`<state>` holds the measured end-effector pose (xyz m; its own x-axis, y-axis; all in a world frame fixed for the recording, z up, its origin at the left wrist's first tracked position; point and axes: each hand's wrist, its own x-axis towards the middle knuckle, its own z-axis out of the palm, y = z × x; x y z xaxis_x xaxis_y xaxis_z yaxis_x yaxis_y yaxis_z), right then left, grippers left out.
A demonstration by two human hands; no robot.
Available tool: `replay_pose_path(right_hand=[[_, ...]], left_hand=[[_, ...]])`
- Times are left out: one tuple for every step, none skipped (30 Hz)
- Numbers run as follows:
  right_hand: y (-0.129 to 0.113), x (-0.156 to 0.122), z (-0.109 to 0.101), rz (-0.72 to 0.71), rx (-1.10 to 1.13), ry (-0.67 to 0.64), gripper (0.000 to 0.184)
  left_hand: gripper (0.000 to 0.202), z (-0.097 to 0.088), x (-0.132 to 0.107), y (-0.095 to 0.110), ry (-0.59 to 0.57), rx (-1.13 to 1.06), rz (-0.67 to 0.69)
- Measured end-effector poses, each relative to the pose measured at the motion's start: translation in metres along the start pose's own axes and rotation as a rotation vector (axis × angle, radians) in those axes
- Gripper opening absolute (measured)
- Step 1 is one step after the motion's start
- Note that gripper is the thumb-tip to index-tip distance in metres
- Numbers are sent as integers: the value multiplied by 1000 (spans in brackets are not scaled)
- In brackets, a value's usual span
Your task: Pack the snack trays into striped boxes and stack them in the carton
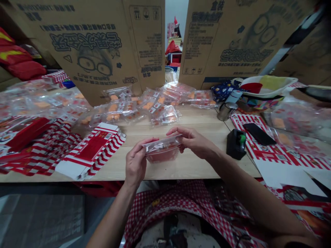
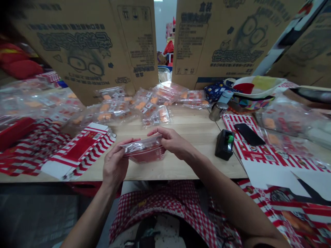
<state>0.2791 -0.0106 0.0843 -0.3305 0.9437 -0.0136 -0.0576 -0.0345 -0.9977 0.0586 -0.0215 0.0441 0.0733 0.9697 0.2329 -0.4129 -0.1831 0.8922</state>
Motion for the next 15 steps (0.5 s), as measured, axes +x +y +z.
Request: replay_pose_path(right_hand=[[1, -1, 2, -40, -27, 46, 19], [2, -2, 3, -89, -50, 83, 21], [4, -4, 2, -143, -78, 92, 23], [5, -6, 1, -192, -118, 58, 25], [8, -8, -2, -228, -169, -14, 27], [10, -10, -5, -253, -229, -102, 30], [14, -11, -8, -271, -298, -176, 32], [18, -12, -10, -287, -366, -222, 34], [22, -12, -11, -307, -421, -233, 34], [27, -11, -12, -338, -459, -213, 34], [31, -10, -11, -377, -481, -176, 34], [33, -9, -10, -408, -486, -138, 34], [34, -8, -8, -421, -474, -101, 34], [33, -8, -7, -414, -450, -68, 33], [29, -7, -5, -386, -420, -40, 32]], left_hand=[[26, 0, 2, 2, -8, 30, -1], [22, 0, 4, 3, -13, 64, 15], [19, -1, 6, 4, -14, 96, 48], [17, -2, 8, 4, -9, 121, 93], [17, -3, 9, 3, -6, 135, 132], [19, -5, 10, 2, -13, 135, 151], [19, -8, 9, -1, -38, 123, 145], [19, -10, 8, -5, -82, 111, 119], [19, -13, 6, -9, -143, 109, 85], [21, -15, 4, -14, -206, 127, 54], [22, -17, 2, -19, -254, 159, 42], [22, -18, 0, -24, -279, 195, 49], [22, -18, -1, -26, -279, 226, 67], [23, -18, -1, -27, -261, 247, 84], [24, -17, 1, -25, -236, 254, 96]])
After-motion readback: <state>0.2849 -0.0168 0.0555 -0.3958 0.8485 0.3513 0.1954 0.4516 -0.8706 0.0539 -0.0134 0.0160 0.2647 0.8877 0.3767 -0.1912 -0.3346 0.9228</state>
